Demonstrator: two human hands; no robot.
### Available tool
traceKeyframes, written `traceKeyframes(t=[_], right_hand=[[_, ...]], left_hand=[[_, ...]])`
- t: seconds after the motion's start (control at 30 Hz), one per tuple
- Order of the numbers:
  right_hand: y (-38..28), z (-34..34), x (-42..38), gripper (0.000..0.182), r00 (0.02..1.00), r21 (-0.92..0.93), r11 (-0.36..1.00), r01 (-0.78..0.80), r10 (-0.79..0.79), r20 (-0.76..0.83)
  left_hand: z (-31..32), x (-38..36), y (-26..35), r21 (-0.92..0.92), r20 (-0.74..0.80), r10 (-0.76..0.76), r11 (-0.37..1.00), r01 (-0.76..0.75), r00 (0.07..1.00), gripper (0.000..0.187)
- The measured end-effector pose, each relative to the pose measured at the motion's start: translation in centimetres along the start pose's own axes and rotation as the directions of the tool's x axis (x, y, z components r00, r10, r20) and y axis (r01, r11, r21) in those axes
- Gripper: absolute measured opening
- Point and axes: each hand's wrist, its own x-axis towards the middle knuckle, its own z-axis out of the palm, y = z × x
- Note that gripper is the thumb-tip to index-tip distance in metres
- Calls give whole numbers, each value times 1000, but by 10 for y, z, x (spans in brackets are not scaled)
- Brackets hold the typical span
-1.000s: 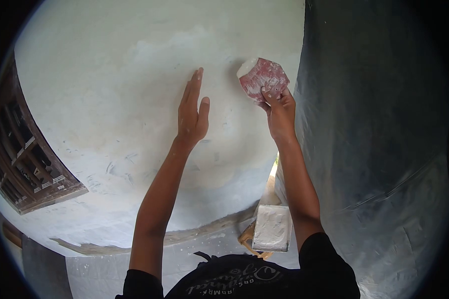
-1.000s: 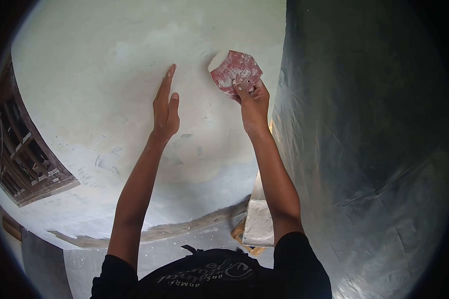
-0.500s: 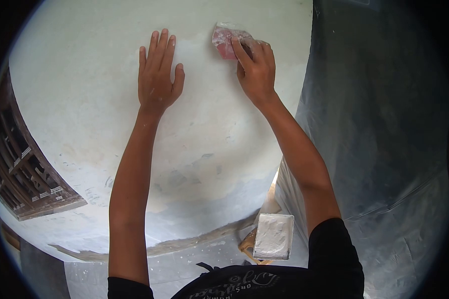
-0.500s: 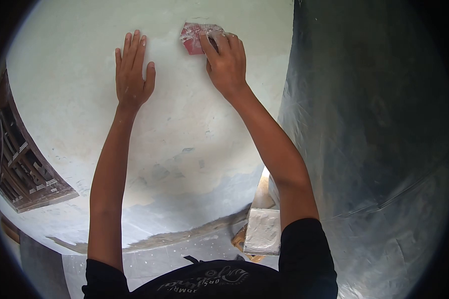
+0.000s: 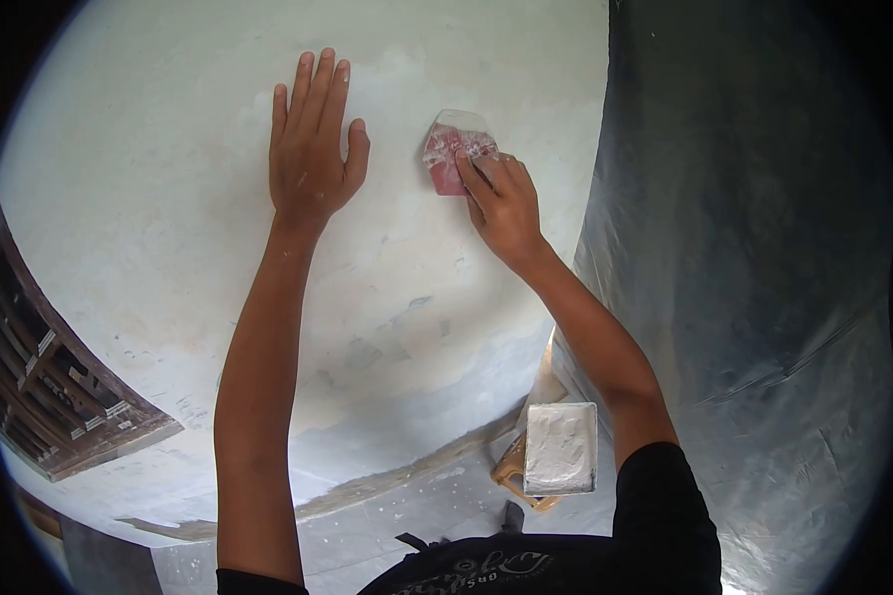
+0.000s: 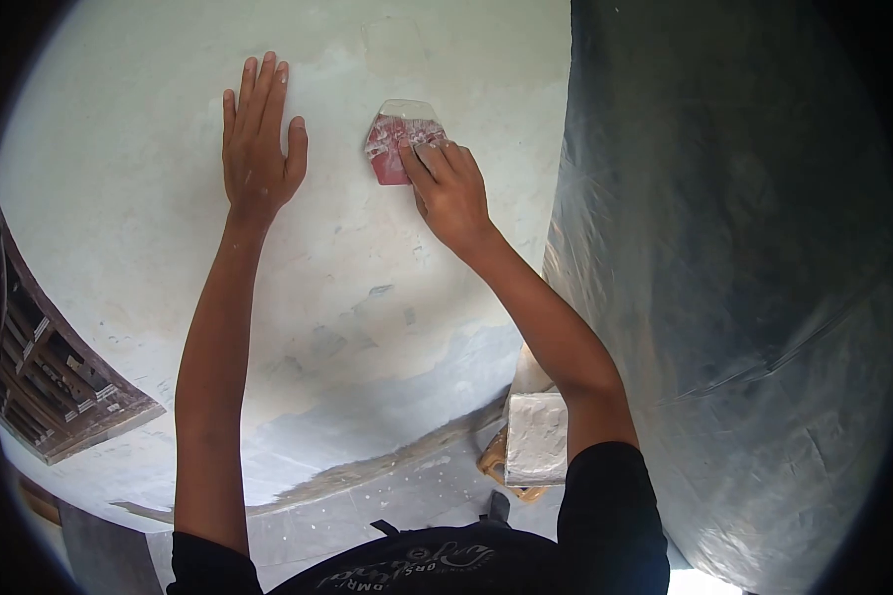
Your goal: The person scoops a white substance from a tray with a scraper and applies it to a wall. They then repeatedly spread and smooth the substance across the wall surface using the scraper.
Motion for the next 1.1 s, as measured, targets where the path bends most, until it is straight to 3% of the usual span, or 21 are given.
traceKeyframes(t=[0.13, 0.2, 0.27, 0.33, 0.53, 0.6, 0.77, 0.87, 0.97, 1.1], right_hand=[[-9, -19, 16, 56, 998, 27, 999, 36, -35, -48], [4, -16, 41, 58, 981, 7, 998, 55, -53, -189], [21, -10, 67, 58, 974, -11, 998, 67, -67, -217], [35, -2, 86, 57, 958, -103, 990, 97, -121, -259], [35, 17, 67, 46, 981, -109, 988, 109, -125, -150], [31, 18, 44, 55, 992, -43, 995, 89, -92, -82], [13, -5, -2, 60, 999, 85, 996, 27, -29, 21], [10, -24, 13, 56, 997, 104, 993, 62, -57, -51], [36, -18, 52, 60, 968, 53, 993, 104, -89, -233], [54, 3, 76, 54, 968, -41, 995, 96, -103, -230]], left_hand=[[-1, 0, 0, -20, 6, 14, 1000, -13, 1000, 56], [-1, 0, 0, -14, 8, 17, 1000, -17, 1000, 56], [-2, 0, 1, -25, 11, 12, 1000, -11, 1000, 56], [-3, -1, 1, -28, 12, 5, 1000, -5, 1000, 56], [-1, -2, 2, -4, 4, -13, 1000, 13, 1000, 56], [0, -1, 2, 6, -2, -2, 1000, 2, 1000, 55], [3, -2, 2, 89, -31, 3, 996, 0, 1000, 55], [2, -1, 2, 121, -30, 9, 993, -6, 999, 55], [4, -1, 3, 138, -21, 14, 990, -11, 1000, 55], [3, -2, 3, 149, -24, 13, 989, -9, 1000, 55]])
